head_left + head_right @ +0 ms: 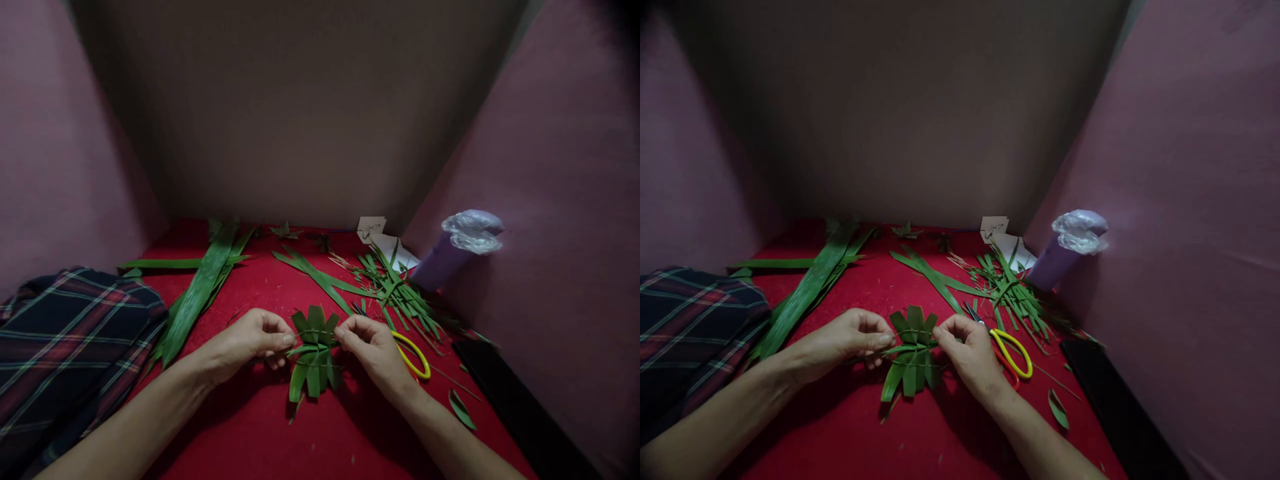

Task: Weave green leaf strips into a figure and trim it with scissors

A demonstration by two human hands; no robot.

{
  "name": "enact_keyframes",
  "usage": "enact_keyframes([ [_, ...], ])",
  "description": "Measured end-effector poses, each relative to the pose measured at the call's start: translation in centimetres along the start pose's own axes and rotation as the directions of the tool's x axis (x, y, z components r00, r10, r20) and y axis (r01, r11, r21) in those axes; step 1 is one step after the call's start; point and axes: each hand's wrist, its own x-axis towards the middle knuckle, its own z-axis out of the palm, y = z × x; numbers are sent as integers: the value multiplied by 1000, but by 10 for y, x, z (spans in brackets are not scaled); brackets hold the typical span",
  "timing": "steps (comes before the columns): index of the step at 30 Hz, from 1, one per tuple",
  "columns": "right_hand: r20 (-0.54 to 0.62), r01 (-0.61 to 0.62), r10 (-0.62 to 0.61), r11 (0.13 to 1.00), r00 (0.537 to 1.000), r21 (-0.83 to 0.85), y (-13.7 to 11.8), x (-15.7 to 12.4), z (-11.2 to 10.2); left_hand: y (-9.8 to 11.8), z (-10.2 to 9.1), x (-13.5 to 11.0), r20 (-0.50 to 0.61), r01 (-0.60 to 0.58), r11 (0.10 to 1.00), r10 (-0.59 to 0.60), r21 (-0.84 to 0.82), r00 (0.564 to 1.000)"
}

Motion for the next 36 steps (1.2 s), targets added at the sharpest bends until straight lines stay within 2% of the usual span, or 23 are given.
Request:
enact_keyframes([
  [11,65,-42,39,998,997,46,-9,-3,2,2,1,0,-44,10,1000,-11,-13,999],
  [16,132,-107,88,984,987,139,-7,-1,2,-3,1,2,-38,-4,1000,4,9,999],
  [20,172,-147,114,970,978,195,-11,-2,1,-3,1,2,-3,-16,1000,16,-2,1000],
  [25,205,-176,128,956,970,236,-10,-3,2,3,7,-2,65,-103,986,112,-130,992],
  [29,230,-197,139,949,963,248,-5,-4,4,4,13,-2,117,-65,992,78,-110,990],
  [36,218,-189,137,953,966,236,-7,-4,6,0,11,-1,-57,-12,999,15,48,998],
])
